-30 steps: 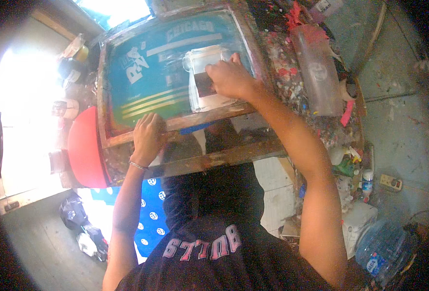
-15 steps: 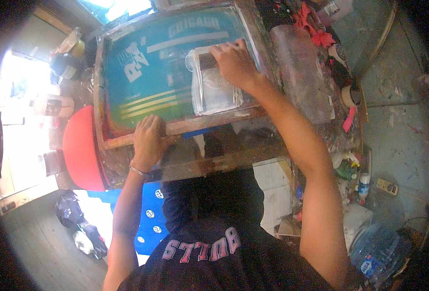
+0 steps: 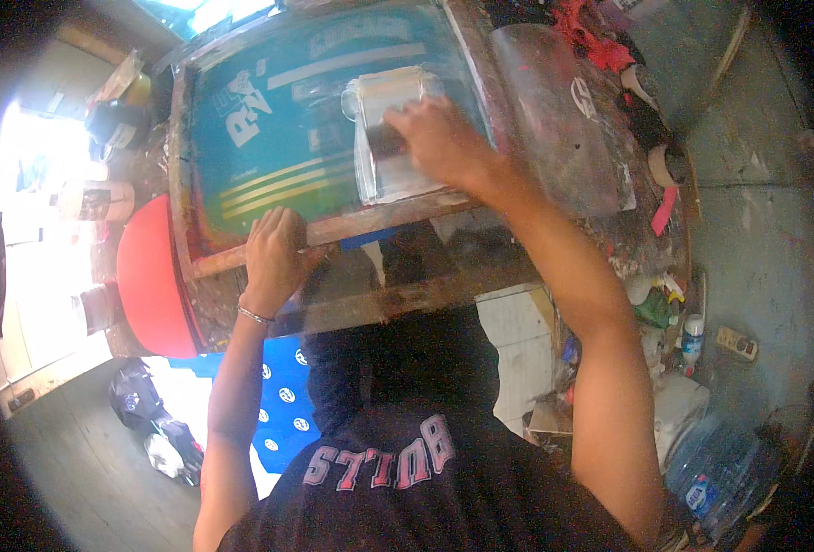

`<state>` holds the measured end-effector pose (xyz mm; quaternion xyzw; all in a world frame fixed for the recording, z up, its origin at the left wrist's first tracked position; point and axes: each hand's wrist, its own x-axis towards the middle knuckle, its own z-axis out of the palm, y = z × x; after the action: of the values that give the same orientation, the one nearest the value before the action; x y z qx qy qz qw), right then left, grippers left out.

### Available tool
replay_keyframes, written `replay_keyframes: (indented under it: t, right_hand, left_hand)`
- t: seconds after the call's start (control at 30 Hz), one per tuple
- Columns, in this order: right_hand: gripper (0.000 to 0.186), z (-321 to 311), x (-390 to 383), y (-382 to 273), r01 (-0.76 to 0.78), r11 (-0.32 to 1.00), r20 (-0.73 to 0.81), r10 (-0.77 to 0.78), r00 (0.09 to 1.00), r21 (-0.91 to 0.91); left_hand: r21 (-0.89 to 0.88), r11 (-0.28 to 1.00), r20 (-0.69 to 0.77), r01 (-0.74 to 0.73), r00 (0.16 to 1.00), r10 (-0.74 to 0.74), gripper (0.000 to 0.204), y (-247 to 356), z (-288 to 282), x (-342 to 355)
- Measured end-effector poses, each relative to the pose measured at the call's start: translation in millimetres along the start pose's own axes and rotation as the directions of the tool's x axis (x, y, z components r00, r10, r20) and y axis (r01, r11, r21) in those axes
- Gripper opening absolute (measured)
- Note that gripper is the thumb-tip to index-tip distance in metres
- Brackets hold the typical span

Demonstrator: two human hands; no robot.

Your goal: The person screen prints a white logo onto blue and red fabric pieces using a squeegee and ink. They place each piece under a screen, apply ink, pull the squeegee across, and then move the finished piece to a drying area.

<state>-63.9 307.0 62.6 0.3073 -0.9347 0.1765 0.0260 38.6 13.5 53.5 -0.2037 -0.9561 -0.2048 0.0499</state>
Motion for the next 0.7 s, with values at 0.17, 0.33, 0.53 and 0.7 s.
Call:
replay_keyframes:
  t: [0.17,0.33,0.53,0.7]
  right_hand:
    - [0.031,-2.5,-39.6,-37.6,-0.024,0.999,-0.006,0.024,1.0,-0.048]
    - [0.024,5.6,-59.5,-51.0,0.024,0.98,-0.165,-0.057,0.985,-0.196]
    - [0.055,-64.1,-30.2,-59.2,0.075,0.946,-0.528,-0.24,0.815,-0.315]
    - [0.061,-178.0,35.9,-63.7,-0.172,0.94,-0.421,0.033,0.906,-0.295]
  left_hand:
    - [0.037,0.998,-0.041,-0.046,0.998,0.048,0.04,-2.0,-0.5,-0.1]
    - [0.045,0.999,-0.043,-0.028,0.999,0.03,0.036,-9.2,-3.5,0.9]
    - [-0.213,0.938,0.078,0.275,0.961,-0.264,0.039,25.8,-121.1,46.7]
    - [-0.138,0.959,-0.513,0.247,0.811,-0.282,0.038,104.7,-147.4,87.8]
